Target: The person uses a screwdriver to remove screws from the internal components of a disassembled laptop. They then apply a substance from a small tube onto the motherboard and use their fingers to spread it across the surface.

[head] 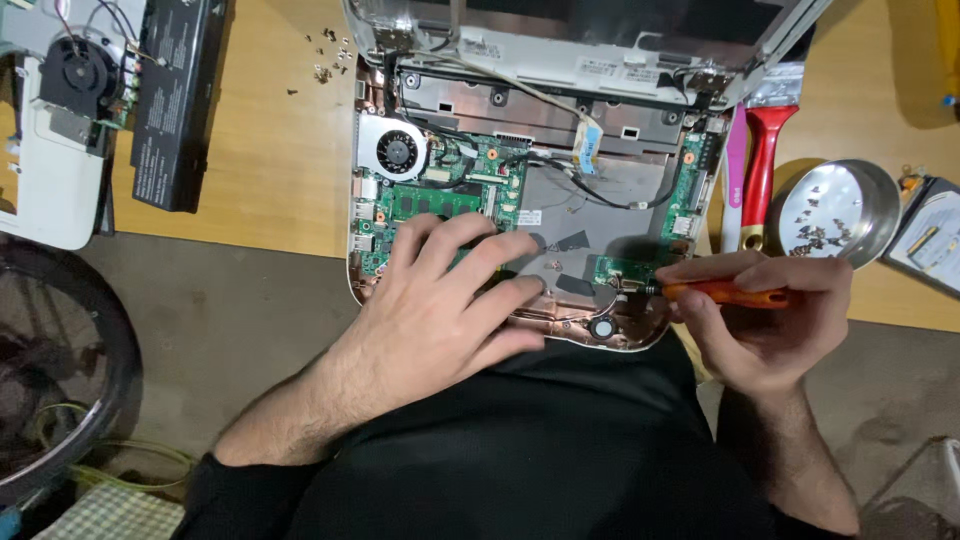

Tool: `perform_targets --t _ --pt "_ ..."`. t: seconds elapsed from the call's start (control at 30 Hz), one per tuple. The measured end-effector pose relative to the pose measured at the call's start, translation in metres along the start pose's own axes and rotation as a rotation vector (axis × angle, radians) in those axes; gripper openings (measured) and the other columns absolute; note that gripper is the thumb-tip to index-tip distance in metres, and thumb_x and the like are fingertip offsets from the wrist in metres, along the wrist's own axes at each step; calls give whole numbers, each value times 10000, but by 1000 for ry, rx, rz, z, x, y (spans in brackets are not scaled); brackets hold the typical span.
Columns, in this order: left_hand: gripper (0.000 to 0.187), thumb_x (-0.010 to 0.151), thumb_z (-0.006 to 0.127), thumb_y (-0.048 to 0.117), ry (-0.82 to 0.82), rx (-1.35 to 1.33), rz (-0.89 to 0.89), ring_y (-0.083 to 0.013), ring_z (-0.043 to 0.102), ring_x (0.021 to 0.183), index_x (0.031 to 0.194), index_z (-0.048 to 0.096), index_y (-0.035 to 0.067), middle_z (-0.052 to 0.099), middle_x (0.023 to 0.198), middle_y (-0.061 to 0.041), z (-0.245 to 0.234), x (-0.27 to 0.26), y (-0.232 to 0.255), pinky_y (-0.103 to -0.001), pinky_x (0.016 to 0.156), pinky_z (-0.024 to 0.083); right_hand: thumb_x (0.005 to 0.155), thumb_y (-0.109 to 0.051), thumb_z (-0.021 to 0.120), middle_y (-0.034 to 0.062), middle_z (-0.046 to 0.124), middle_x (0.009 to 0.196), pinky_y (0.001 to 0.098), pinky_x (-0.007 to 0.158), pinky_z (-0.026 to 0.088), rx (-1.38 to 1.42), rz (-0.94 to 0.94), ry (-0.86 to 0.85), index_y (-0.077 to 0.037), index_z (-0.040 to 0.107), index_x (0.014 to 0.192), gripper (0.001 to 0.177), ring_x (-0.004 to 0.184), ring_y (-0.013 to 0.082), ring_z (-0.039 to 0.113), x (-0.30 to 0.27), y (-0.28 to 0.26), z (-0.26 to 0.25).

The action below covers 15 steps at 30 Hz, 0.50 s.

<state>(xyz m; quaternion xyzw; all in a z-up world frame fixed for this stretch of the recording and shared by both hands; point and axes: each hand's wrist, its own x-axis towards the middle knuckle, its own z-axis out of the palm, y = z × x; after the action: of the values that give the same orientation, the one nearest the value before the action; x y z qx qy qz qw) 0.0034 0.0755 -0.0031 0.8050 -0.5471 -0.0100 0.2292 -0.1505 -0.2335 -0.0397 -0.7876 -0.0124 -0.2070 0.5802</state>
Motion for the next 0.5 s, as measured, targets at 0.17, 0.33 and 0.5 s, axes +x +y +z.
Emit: perform_targets --t 0.17,0.33,0.5 --pt "208 1153 937 261 -18 -50 -34 -378 623 1305 1285 819 153 727 1500 -84 7 17 6 -538 947 470 1074 97 751 396 742 987 368 629 761 -4 -10 0 -16 348 1232 447 962 442 914 3 1 0" --pt "130 1153 931 224 -52 -80 -22 -344 576 1162 1176 846 129 681 1321 -75 7 27 13 -510 862 399 1074 100 730 460 763 1091 417 752 833 60 52 -34 -11 345 1241 434 1046 468 921 -2 -6 -4" --pt "223 1105 1002 260 -22 -117 -54 -258 620 1106 1185 818 162 759 1244 -48 4 18 11 -435 866 434 1017 112 815 303 715 945 503 931 848 89 20 12 -20 383 1208 491 1066 441 924 -17 11 -7"
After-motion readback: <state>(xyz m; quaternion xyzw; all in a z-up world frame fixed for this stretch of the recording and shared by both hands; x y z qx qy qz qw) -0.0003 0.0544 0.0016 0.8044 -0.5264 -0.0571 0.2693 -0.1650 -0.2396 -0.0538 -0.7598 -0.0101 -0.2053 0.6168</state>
